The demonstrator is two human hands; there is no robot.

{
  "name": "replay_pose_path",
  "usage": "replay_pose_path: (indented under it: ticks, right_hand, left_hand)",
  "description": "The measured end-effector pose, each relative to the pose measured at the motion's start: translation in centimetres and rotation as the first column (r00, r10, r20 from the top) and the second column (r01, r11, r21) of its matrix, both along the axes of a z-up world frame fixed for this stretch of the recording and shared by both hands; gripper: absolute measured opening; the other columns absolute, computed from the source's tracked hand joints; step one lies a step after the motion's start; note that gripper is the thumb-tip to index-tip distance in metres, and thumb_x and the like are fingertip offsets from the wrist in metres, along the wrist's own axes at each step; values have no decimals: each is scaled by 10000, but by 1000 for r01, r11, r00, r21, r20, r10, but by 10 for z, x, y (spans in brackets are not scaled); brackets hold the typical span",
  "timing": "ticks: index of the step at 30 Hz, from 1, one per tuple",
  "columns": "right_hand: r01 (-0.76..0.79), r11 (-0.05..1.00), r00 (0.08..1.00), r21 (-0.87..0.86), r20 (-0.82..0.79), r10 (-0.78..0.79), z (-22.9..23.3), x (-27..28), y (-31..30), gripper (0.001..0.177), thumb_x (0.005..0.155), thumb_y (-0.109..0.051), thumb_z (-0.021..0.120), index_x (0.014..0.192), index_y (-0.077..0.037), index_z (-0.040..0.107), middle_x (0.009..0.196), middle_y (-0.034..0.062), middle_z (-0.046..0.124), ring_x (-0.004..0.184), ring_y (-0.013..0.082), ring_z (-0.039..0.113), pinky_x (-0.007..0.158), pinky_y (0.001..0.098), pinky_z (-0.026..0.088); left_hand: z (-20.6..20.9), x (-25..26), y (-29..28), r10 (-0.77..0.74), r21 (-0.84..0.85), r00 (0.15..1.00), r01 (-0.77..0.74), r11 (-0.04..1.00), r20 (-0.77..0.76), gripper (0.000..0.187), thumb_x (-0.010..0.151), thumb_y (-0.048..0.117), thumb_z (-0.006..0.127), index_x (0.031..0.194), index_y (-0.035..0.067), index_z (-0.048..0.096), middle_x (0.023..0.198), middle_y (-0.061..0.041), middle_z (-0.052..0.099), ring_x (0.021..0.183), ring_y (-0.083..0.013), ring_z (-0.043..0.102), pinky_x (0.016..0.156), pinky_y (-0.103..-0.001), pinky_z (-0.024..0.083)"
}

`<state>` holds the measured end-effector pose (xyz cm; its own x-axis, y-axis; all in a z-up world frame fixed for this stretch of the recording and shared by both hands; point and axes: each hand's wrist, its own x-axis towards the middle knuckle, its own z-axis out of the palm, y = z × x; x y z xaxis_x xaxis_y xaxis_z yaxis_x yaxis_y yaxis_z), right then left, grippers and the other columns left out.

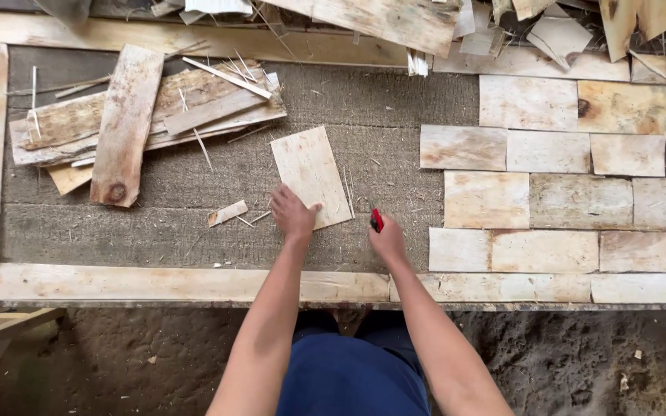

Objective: Cutting thin wood pieces with a utility knife and arranging them in a tiled pattern on a workbench.

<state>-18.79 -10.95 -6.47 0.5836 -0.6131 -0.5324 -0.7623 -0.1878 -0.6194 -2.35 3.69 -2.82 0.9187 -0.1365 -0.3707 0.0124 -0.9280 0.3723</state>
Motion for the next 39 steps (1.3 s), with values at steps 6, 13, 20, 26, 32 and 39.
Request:
replay_pose_path:
  ticks: [6,13,20,26,32,39]
  right_hand:
    - [-98,975,992,-199,62,112,-2,47,-8,258,892,-244,724,923,10,687,877,212,640,952,433,693,823,517,544]
    - [-10,983,995,-184,99,28,42,67,5,196,974,-100,629,1147,-35,695,1228,180,615,1048,334,696,861,403,587]
    - [-277,956,959,-101,33,281,36,56,69,452,927,-12,511,1356,-90,630,1371,207,602,1100,390,702,852,441,586]
    - [-91,984,957,-150,261,128,68,46,62,383,952,-35,515,1312,-19,646,1240,262,667,1199,409,621,1048,503,483]
    - [125,870,867,476,374,-329,68,55,61,159,1000,-138,654,1101,-17,676,1028,221,769,825,289,785,606,265,526]
    - [346,772,628,533,480,-613,37,38,40,208,851,-91,846,917,-26,659,539,56,553,320,106,487,275,206,322]
  left_hand:
    - [-53,5,0,86,19,995,-85,996,-45,1060,701,442,919,1473,25,324,1329,-177,408,1275,-378,484,996,-507,496]
    - [-83,28,24,164,-377,986,-159,912,-19,509,718,133,908,1140,62,634,1073,-147,569,1054,-404,650,925,-496,538]
    - [-61,56,105,437,-798,804,-542,262,-403,200,1026,130,645,1194,79,548,1092,-169,623,988,-296,628,859,-456,557]
    - [-8,37,142,450,-803,714,-596,-10,-536,303,991,86,677,1244,143,519,1135,-42,625,983,-198,661,850,-377,612]
    - [14,0,99,237,-785,756,-618,-48,-610,401,916,18,735,1237,158,540,1122,-35,644,970,-188,654,860,-432,603]
    - [39,-32,32,44,-761,761,-649,17,-648,429,859,47,814,1201,125,568,1086,-29,686,912,-201,693,814,-479,640]
